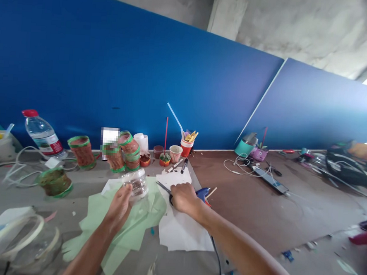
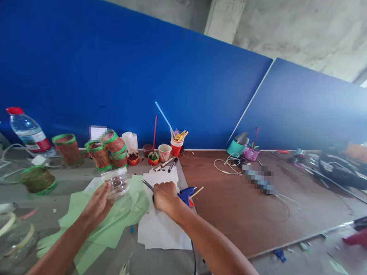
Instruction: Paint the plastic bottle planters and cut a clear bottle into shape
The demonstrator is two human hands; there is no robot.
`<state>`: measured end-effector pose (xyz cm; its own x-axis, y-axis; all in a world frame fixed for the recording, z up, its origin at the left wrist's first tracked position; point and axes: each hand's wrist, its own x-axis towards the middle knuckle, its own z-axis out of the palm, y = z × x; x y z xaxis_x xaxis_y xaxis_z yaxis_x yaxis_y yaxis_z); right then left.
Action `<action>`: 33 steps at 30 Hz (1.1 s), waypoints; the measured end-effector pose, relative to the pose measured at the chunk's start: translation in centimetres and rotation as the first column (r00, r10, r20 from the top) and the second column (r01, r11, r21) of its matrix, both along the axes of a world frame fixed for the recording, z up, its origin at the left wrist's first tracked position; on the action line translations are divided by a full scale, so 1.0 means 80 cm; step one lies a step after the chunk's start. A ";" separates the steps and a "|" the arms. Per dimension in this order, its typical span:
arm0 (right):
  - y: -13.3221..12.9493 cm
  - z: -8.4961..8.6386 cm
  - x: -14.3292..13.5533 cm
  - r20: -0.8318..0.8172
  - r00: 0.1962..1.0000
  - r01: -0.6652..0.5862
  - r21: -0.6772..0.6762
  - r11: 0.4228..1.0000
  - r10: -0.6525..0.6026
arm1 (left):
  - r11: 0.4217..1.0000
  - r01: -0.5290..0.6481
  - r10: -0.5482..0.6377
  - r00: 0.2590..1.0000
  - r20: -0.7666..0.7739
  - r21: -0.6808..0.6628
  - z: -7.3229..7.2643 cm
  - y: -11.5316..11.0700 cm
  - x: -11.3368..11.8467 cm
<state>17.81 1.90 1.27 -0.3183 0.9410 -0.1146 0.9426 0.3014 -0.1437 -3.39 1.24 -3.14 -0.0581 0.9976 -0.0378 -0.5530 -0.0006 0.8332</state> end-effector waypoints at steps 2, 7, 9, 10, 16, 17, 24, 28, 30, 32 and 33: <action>-0.001 0.005 0.007 -0.090 0.995 0.042 -0.012 0.999 -0.043 | 1.000 0.024 -0.024 1.000 0.007 -0.003 -0.001 0.000 0.000; -0.007 0.012 0.027 -0.398 0.907 0.121 -0.072 0.990 -0.140 | 0.994 0.107 -0.106 0.991 0.077 -0.017 -0.005 0.000 -0.003; -0.015 0.008 0.029 -0.570 0.805 0.096 -0.147 0.984 -0.164 | 0.985 0.172 -0.166 0.973 0.163 -0.029 -0.007 0.000 -0.006; -0.020 0.004 0.027 -0.678 0.709 0.065 -0.212 0.975 -0.194 | 0.976 0.218 -0.209 0.957 0.203 -0.022 -0.008 -0.001 -0.008; -0.042 -0.016 -0.006 -0.828 -0.063 -0.309 -0.515 0.800 -0.558 | 0.860 0.478 -0.510 0.802 0.310 0.178 -0.014 -0.004 -0.017; -0.043 -0.018 -0.012 -0.817 -0.077 -0.332 -0.520 0.787 -0.572 | 0.838 0.503 -0.545 0.776 0.316 0.211 -0.015 -0.005 -0.018; -0.035 -0.032 -0.035 -0.769 -0.046 -0.461 -0.550 0.697 -0.637 | 0.776 0.540 -0.629 0.696 0.345 0.324 -0.016 -0.002 -0.020; -0.033 -0.044 -0.039 -0.733 -0.027 -0.615 -0.524 0.590 -0.679 | 0.795 0.553 -0.607 0.716 0.344 0.250 -0.020 -0.006 -0.018; -0.033 -0.051 -0.040 -0.724 -0.031 -0.674 -0.494 0.549 -0.690 | 0.805 0.558 -0.592 0.741 0.317 0.199 -0.020 -0.010 -0.015; -0.032 -0.058 -0.039 -0.723 -0.010 -0.720 -0.475 0.507 -0.691 | 0.811 0.567 -0.584 0.763 0.278 0.147 -0.015 -0.013 -0.011; -0.031 -0.060 -0.037 -0.723 0.006 -0.729 -0.476 0.492 -0.691 | 0.823 0.556 -0.566 0.781 0.265 0.118 -0.012 -0.015 -0.009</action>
<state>14.82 -0.56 -3.50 -0.7666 0.6218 -0.1603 -0.3125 -0.5793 -0.7528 -4.14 0.04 -4.11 0.5204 0.8513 0.0666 -0.6692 0.3581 0.6511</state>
